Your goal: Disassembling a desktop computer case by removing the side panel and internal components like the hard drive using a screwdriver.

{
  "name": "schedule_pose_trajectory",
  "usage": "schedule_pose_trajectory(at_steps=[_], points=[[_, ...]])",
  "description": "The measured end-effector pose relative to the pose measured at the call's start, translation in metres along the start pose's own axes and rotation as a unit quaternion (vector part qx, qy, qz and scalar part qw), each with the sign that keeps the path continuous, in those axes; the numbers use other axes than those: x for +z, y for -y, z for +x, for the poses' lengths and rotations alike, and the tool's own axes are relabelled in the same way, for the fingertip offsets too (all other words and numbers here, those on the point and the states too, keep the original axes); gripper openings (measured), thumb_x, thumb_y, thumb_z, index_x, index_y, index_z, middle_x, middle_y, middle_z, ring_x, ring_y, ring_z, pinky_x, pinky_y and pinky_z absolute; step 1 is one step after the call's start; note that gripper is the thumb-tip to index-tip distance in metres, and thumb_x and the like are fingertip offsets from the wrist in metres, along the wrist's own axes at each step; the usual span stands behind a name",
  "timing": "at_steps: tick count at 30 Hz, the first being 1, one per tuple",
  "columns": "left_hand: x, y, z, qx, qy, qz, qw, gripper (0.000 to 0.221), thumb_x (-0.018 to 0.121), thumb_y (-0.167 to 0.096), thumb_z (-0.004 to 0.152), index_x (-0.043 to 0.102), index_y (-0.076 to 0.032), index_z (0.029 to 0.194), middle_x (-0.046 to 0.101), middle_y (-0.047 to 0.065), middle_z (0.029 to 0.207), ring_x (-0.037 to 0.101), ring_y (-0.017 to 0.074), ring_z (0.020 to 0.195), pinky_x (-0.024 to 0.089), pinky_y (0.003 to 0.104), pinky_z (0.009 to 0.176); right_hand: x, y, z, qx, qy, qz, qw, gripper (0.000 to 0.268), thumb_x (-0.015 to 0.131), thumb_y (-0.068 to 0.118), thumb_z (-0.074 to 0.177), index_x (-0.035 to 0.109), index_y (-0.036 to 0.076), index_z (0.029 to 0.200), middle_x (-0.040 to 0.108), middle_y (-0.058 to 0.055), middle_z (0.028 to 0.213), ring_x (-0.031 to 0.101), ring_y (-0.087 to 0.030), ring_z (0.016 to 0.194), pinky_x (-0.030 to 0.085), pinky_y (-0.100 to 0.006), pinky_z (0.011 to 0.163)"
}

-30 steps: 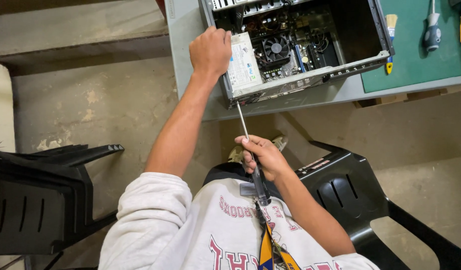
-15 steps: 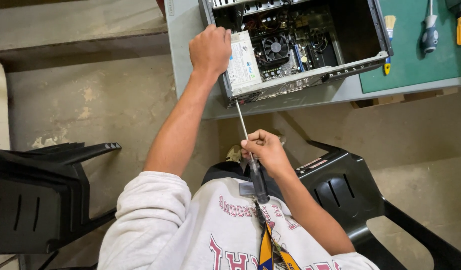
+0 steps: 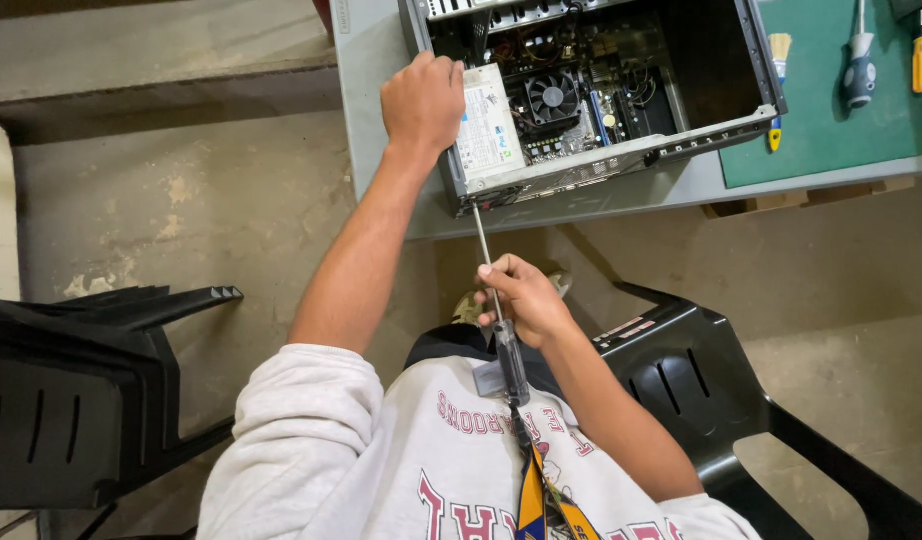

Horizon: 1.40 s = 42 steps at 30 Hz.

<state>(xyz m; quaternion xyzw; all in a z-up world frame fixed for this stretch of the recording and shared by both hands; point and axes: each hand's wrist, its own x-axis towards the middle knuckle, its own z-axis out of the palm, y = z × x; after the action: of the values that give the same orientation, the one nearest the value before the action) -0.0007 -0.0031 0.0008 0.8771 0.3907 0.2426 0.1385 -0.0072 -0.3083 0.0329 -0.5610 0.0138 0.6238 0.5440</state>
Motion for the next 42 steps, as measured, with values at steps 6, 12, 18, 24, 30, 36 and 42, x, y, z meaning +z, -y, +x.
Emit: schedule_pose_trajectory(at_steps=[6, 12, 18, 24, 30, 36, 42], points=[[0.001, 0.001, 0.0, 0.003, -0.002, 0.001, 1.0, 0.048, 0.055, -0.033, 0.114, 0.065, -0.013, 0.071, 0.061, 0.003, 0.074, 0.059, 0.0262, 0.056, 0.046, 0.046, 0.046, 0.012, 0.022, -0.004, 0.02, 0.025, 0.011, 0.999, 0.031, 0.046, 0.024, 0.112, 0.07, 0.004, 0.115, 0.062, -0.007, 0.07, 0.046, -0.014, 0.047, 0.033, -0.029, 0.041], [0.001, 0.0, 0.001, -0.002, 0.0, -0.002, 1.0, 0.048, 0.054, -0.033, 0.114, 0.067, -0.013, 0.072, 0.062, 0.004, 0.075, 0.061, 0.0267, 0.057, 0.047, 0.046, 0.048, 0.01, 0.028, -0.003, -0.005, -0.01, -0.056, 0.998, 0.017, 0.074, 0.016, 0.104, 0.059, 0.008, 0.101, 0.055, -0.008, 0.091, 0.067, -0.018, 0.079, 0.067, -0.04, 0.05], [-0.001, 0.0, 0.0, 0.004, -0.007, -0.005, 1.0, 0.047, 0.053, -0.033, 0.113, 0.068, -0.013, 0.073, 0.063, 0.004, 0.075, 0.061, 0.0268, 0.056, 0.047, 0.046, 0.047, 0.013, 0.03, 0.01, -0.011, 0.049, -0.036, 0.998, 0.021, 0.069, 0.013, 0.106, 0.049, 0.016, 0.106, 0.056, -0.005, 0.078, 0.048, -0.009, 0.051, 0.03, -0.024, 0.039], [0.0, 0.0, 0.001, 0.002, -0.004, -0.006, 1.0, 0.047, 0.053, -0.032, 0.113, 0.069, -0.013, 0.073, 0.063, 0.004, 0.076, 0.062, 0.027, 0.058, 0.047, 0.046, 0.048, 0.03, 0.047, 0.012, 0.001, 0.025, -0.026, 0.999, 0.032, 0.05, 0.04, 0.115, 0.059, 0.015, 0.133, 0.057, -0.003, 0.072, 0.043, -0.01, 0.046, 0.025, -0.025, 0.037], [0.001, 0.001, 0.0, 0.012, -0.017, -0.003, 1.0, 0.045, 0.054, -0.032, 0.113, 0.07, -0.013, 0.075, 0.063, 0.004, 0.075, 0.062, 0.0289, 0.058, 0.046, 0.047, 0.047, 0.027, 0.052, 0.039, -0.008, 0.037, 0.003, 0.999, 0.012, 0.059, 0.027, 0.113, 0.052, 0.019, 0.107, 0.062, -0.004, 0.076, 0.049, -0.01, 0.047, 0.033, -0.027, 0.035], [0.003, 0.001, 0.0, 0.014, -0.02, 0.004, 1.0, 0.045, 0.054, -0.032, 0.113, 0.07, -0.012, 0.075, 0.064, 0.004, 0.076, 0.063, 0.0276, 0.057, 0.046, 0.046, 0.046, 0.03, 0.055, 0.056, 0.013, -0.032, 0.018, 0.999, 0.028, 0.069, 0.036, 0.109, 0.05, 0.02, 0.096, 0.066, -0.002, 0.078, 0.05, -0.008, 0.051, 0.036, -0.027, 0.04], [0.006, 0.001, 0.0, 0.011, -0.025, 0.011, 1.0, 0.044, 0.054, -0.032, 0.112, 0.069, -0.013, 0.075, 0.063, 0.004, 0.076, 0.062, 0.0281, 0.058, 0.045, 0.047, 0.046, 0.019, 0.05, 0.074, 0.066, -0.035, 0.109, 0.991, 0.018, 0.078, 0.029, 0.099, 0.064, 0.02, 0.093, 0.067, 0.001, 0.074, 0.052, -0.01, 0.052, 0.034, -0.026, 0.045]])
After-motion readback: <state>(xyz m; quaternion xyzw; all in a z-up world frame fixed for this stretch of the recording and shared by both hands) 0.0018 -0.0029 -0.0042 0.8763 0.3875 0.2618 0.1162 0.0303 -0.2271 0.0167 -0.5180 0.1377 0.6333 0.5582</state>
